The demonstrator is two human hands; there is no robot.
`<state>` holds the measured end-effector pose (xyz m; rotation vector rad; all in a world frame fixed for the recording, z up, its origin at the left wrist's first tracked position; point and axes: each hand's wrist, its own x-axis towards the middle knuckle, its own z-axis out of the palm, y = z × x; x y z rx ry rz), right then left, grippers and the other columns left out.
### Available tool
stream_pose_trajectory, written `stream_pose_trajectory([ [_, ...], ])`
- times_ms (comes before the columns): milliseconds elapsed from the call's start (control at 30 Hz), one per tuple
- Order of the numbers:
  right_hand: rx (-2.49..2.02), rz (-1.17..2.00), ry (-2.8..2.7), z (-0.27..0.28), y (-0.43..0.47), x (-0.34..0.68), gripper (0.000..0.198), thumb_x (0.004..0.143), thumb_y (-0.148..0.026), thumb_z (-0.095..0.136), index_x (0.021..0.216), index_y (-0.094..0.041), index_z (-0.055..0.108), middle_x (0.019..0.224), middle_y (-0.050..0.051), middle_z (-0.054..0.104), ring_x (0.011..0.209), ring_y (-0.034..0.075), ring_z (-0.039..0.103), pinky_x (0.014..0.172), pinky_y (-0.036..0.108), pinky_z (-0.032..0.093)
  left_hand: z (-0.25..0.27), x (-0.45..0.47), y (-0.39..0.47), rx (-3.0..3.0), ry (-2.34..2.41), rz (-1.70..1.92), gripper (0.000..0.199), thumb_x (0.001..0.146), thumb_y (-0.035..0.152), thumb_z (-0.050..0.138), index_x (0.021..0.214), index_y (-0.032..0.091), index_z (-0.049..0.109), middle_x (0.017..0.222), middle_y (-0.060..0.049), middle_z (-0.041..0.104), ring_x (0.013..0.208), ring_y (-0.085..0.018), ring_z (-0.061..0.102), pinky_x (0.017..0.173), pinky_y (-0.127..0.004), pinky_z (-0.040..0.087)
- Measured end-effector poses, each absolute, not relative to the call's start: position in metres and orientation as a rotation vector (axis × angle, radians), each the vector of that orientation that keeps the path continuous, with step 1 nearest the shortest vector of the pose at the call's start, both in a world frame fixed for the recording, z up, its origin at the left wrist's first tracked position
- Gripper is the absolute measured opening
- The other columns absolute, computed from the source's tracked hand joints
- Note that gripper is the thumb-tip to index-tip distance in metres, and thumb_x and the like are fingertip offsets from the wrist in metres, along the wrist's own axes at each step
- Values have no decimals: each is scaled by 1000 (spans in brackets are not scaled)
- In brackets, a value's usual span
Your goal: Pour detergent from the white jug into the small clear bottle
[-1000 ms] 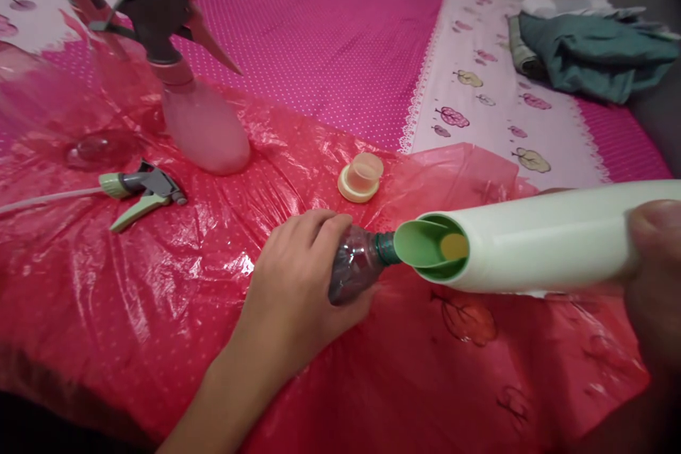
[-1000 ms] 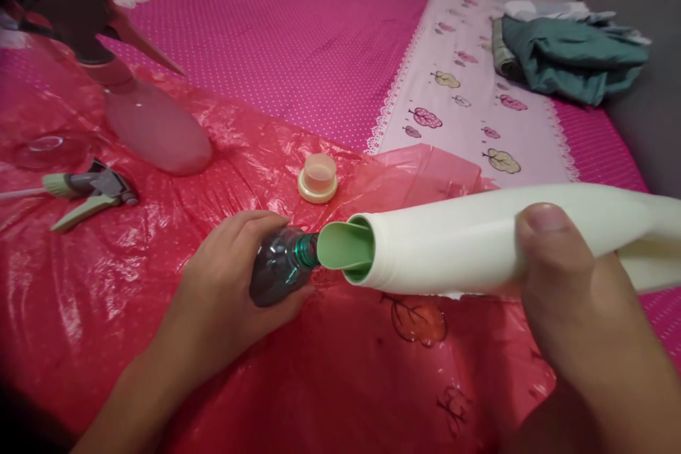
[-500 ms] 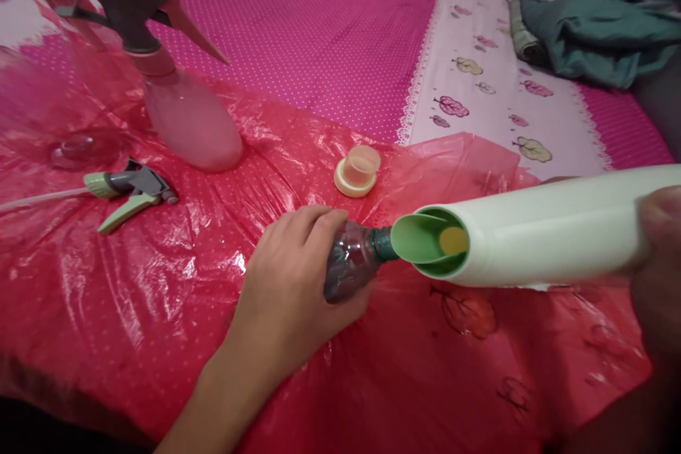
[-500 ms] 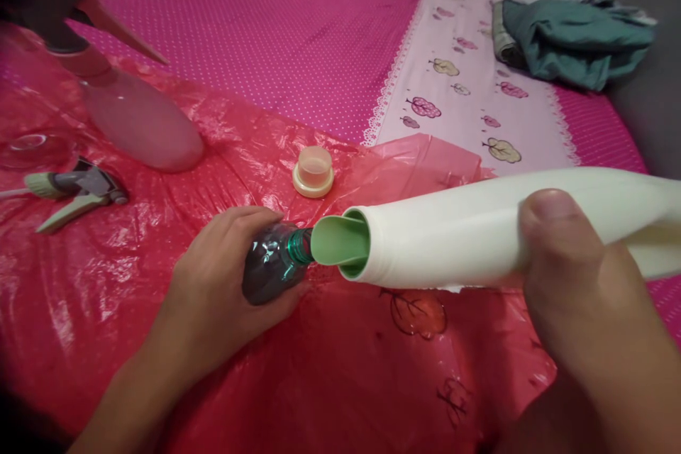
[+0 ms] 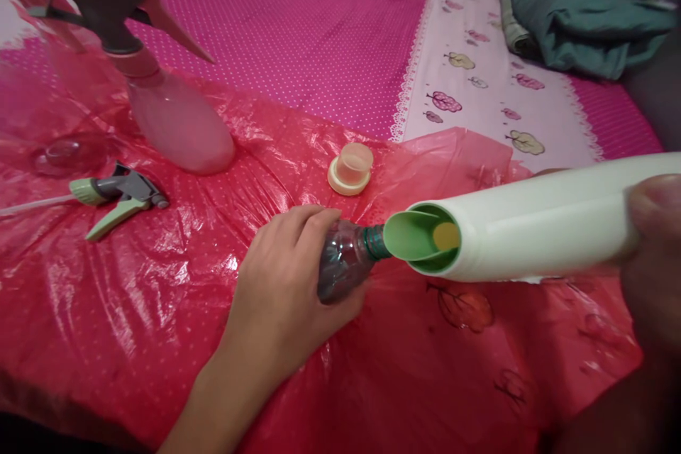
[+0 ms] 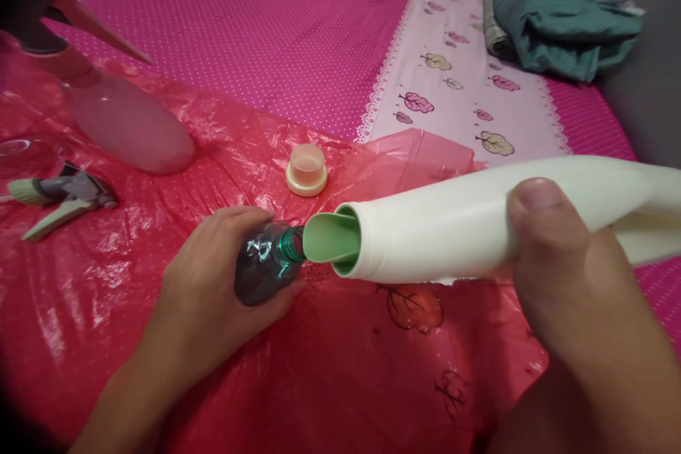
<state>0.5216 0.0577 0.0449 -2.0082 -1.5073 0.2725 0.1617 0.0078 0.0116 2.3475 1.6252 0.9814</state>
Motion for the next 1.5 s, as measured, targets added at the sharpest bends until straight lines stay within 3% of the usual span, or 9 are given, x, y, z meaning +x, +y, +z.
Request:
stream_pose_trajectory([
  [233, -2002, 237, -1537, 52, 51, 505, 100, 75, -109, 32, 108, -25, 74, 110, 13, 72, 101, 29, 67, 75, 53, 48, 11, 161, 8, 2363, 1615, 971, 51, 85, 29, 79, 128, 19, 54, 118, -12, 73, 105, -32, 72, 88, -48, 63],
  [467, -1961, 299, -1520, 54, 46, 492, 94, 77, -107, 37, 104, -24, 71, 110, 12, 72, 99, 29, 67, 72, 53, 48, 11, 160, 7, 2350, 1609, 970, 54, 82, 27, 80, 129, 19, 55, 119, -13, 73, 106, -33, 72, 91, -50, 64],
  [767, -1961, 249, -1548, 55, 38, 490, 90, 86, -101, 31, 125, -28, 67, 127, 11, 72, 120, 32, 69, 88, 58, 54, 12, 160, 9, 2345, 1593, 976, 53, 83, 28, 80, 129, 18, 55, 119, -14, 73, 106, -34, 72, 91, -52, 64],
  [1167, -1991, 256, -1523, 63, 39, 475, 81, 90, -95, 36, 116, -25, 67, 122, 12, 72, 118, 30, 68, 90, 54, 51, 13, 158, 8, 2328, 1596, 954, 53, 87, 33, 79, 131, 22, 53, 124, -13, 72, 111, -35, 72, 94, -53, 63],
  [1333, -1938, 362, -1506, 66, 38, 468, 74, 92, -92, 35, 115, -29, 66, 124, 6, 71, 120, 27, 66, 95, 50, 51, 11, 155, 7, 2325, 1613, 944, 48, 91, 37, 76, 132, 22, 54, 126, -13, 71, 112, -35, 72, 94, -52, 61],
  [1500, -1886, 371, -1482, 68, 39, 458, 88, 84, -101, 38, 104, -21, 68, 105, 9, 71, 102, 26, 66, 83, 46, 46, 8, 152, 6, 2309, 1609, 924, 50, 96, 42, 72, 139, 25, 53, 131, -13, 69, 116, -38, 71, 100, -56, 59],
])
